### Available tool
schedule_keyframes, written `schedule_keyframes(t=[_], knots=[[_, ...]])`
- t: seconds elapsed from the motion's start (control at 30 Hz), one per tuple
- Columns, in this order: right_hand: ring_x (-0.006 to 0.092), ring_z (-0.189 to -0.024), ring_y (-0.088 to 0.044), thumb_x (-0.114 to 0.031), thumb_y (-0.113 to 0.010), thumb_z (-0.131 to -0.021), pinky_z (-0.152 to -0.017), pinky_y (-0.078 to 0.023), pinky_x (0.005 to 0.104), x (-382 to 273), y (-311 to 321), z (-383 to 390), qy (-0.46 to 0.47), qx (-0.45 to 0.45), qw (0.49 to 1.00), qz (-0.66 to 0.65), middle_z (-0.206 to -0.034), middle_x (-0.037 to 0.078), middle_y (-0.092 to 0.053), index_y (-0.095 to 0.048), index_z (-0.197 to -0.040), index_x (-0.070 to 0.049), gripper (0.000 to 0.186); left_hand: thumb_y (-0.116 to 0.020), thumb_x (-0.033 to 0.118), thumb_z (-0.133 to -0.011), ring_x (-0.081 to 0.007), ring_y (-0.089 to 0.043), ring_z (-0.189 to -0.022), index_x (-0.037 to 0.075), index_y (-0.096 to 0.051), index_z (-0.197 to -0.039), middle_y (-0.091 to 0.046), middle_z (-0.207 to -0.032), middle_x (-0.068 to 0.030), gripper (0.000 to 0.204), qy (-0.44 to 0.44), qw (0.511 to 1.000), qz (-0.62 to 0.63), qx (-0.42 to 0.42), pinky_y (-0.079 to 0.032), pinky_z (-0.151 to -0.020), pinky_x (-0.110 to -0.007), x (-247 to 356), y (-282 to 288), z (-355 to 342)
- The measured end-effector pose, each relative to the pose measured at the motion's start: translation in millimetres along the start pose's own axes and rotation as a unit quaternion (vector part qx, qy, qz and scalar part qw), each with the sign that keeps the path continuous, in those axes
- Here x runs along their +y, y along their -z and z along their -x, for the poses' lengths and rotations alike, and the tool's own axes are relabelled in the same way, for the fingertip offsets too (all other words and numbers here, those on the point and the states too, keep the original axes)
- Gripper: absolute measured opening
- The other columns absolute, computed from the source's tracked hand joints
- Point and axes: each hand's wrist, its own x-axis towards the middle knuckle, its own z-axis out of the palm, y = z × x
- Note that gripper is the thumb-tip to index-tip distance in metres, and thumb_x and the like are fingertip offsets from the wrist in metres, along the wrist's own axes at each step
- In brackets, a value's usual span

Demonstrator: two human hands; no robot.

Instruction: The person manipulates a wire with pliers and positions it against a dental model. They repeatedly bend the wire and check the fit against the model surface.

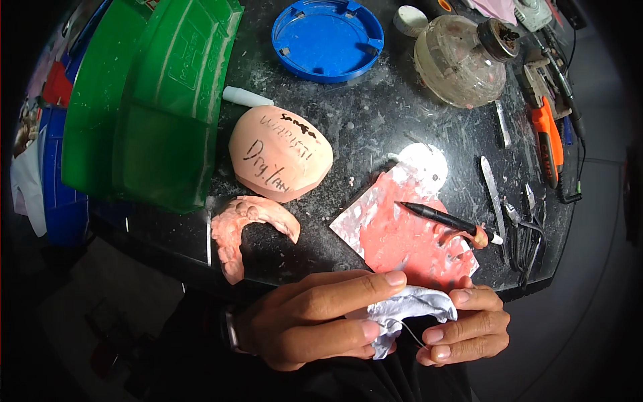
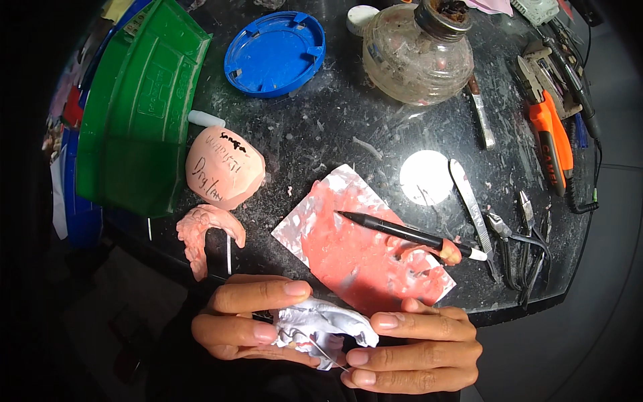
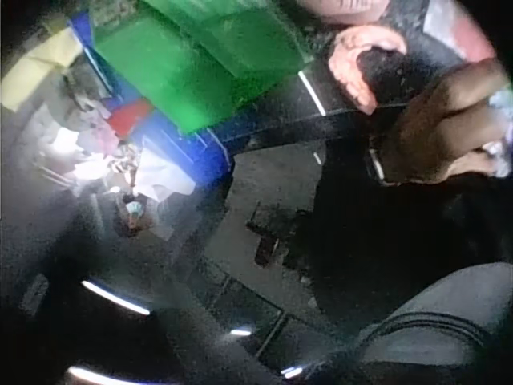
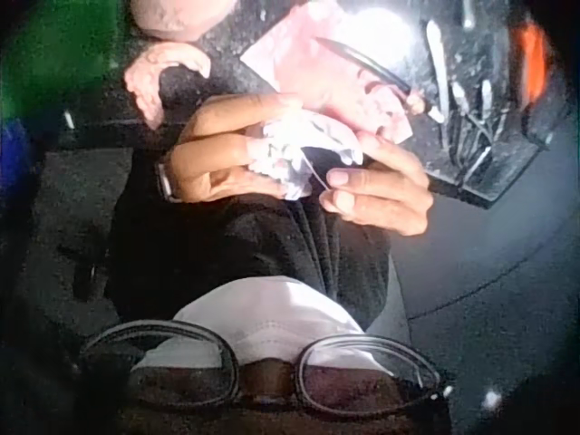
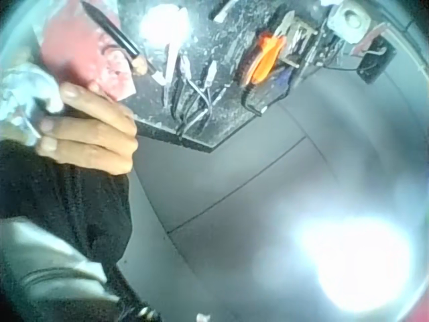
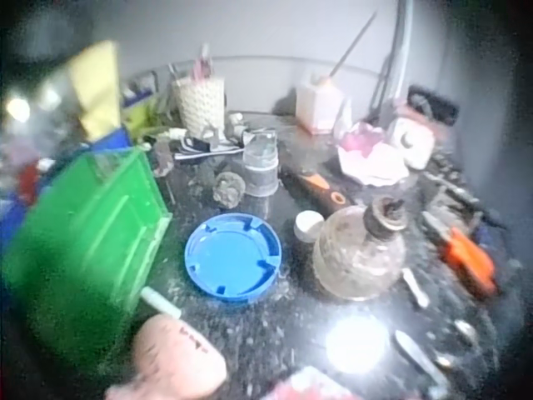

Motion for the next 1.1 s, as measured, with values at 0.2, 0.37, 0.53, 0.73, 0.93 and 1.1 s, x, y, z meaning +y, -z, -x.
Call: schedule_keyframes(t=[0.2,0.37,0.53,0.73,0.93,1.1], knots=[[0.0260,-0.113,-0.052,-0.012,-0.078,-0.067,-0.105,-0.032,0.0389,-6,-8,-10,-0.028,0.023,0.999,0.015,-0.091,0.000,-0.068,-0.069,-0.092,-0.013,0.027,-0.081,-0.001,-0.056,-0.0352,-0.058,-0.103,0.000,-0.047,-0.100,-0.051,-0.117,-0.0280,0.055,0.002,0.999,0.011,0.046,-0.053,-0.084,-0.038,-2,-11,10],[0.0217,-0.108,-0.057,-0.012,-0.076,-0.069,-0.103,-0.036,0.0356,-10,-13,-12,-0.065,0.072,0.995,0.014,-0.092,-0.001,-0.069,-0.071,-0.091,-0.013,0.023,-0.083,0.001,-0.055,-0.0350,-0.057,-0.105,0.001,-0.048,-0.102,-0.050,-0.119,-0.0268,0.059,0.010,0.999,0.027,0.030,-0.052,-0.085,-0.037,-2,-7,8],[0.0213,-0.109,-0.056,-0.012,-0.077,-0.068,-0.104,-0.036,0.0358,-8,-13,-8,-0.050,0.082,0.995,0.025,-0.093,-0.001,-0.069,-0.071,-0.092,-0.013,0.025,-0.082,0.002,-0.056,-0.0348,-0.056,-0.106,0.000,-0.048,-0.104,-0.049,-0.121,-0.0254,0.059,0.010,1.000,0.007,0.026,-0.052,-0.084,-0.037,-2,-10,8],[0.0319,-0.112,-0.051,-0.011,-0.081,-0.063,-0.106,-0.032,0.0445,-4,-5,-4,-0.019,0.024,0.999,0.036,-0.084,0.006,-0.065,-0.064,-0.091,-0.010,0.033,-0.083,0.003,-0.056,-0.0337,-0.055,-0.108,0.001,-0.049,-0.108,-0.047,-0.123,-0.0239,0.063,0.027,0.998,0.039,0.040,-0.052,-0.084,-0.037,-6,-15,21],[0.0250,-0.107,-0.058,-0.011,-0.082,-0.062,-0.102,-0.038,0.0352,-9,-11,-5,-0.057,0.110,0.991,0.046,-0.089,0.002,-0.068,-0.068,-0.093,-0.010,0.034,-0.086,0.013,-0.052,-0.0338,-0.052,-0.109,0.003,-0.047,-0.117,-0.052,-0.120,-0.0215,0.076,0.076,0.986,-0.147,-0.010,-0.044,-0.087,-0.041,2,-4,6],[0.0265,-0.100,-0.061,-0.007,-0.084,-0.058,-0.091,-0.046,0.0344,-12,-12,-7,-0.063,0.150,0.986,0.029,-0.088,0.005,-0.069,-0.068,-0.093,-0.009,0.038,-0.086,0.020,-0.050,-0.0323,-0.051,-0.106,0.000,-0.043,-0.120,-0.054,-0.118,-0.0194,0.084,0.086,0.966,-0.245,-0.008,-0.041,-0.089,-0.040,7,-6,-1]])
